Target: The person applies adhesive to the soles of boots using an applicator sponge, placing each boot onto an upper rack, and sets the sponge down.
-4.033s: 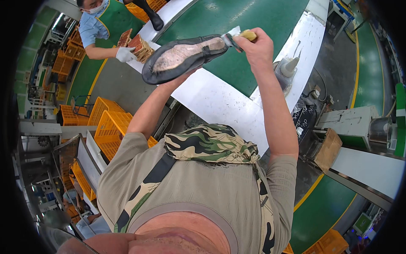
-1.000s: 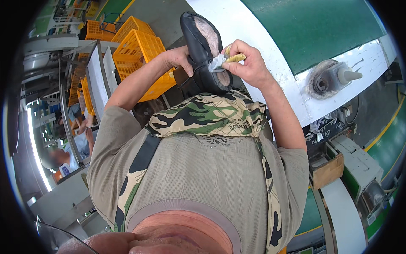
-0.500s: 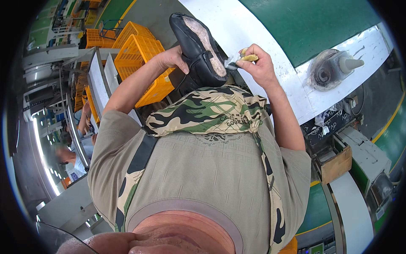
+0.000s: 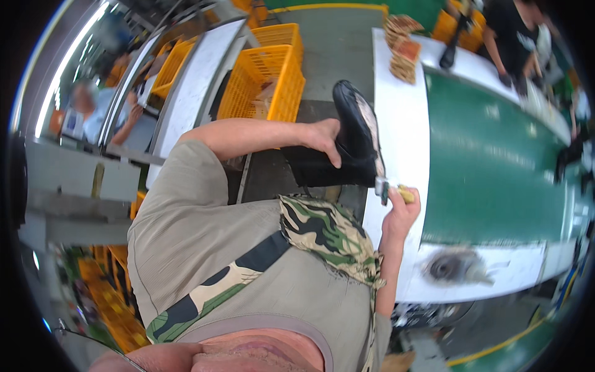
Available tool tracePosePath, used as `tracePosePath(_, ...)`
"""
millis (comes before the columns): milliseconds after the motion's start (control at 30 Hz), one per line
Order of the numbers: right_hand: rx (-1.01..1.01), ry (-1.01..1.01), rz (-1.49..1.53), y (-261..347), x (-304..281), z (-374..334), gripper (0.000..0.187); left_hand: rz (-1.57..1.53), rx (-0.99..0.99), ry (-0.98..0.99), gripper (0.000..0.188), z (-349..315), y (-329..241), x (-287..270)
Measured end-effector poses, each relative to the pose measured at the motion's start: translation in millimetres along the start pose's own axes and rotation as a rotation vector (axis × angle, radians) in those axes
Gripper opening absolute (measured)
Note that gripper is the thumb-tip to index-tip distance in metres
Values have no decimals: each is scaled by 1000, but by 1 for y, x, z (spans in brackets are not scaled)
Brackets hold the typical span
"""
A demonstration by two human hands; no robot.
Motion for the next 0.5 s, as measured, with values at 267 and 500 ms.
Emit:
tracePosePath(267,-92,96,140,43,0,48,8,-378,448,-651,63,-67,-72,-83)
tracePosePath(500,31,0,178,17,-28,50,3,-1343,691,-875,31,-137,-65,-201)
Point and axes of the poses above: each hand's wrist, its own z-axis towards the middle knuckle, its own x-axis out of the palm, y = z × x, the point moved 4 cm from there along z, towards the middle knuckle, and after that the axes turned 6 degrees about -x, right-handed, at the moved point
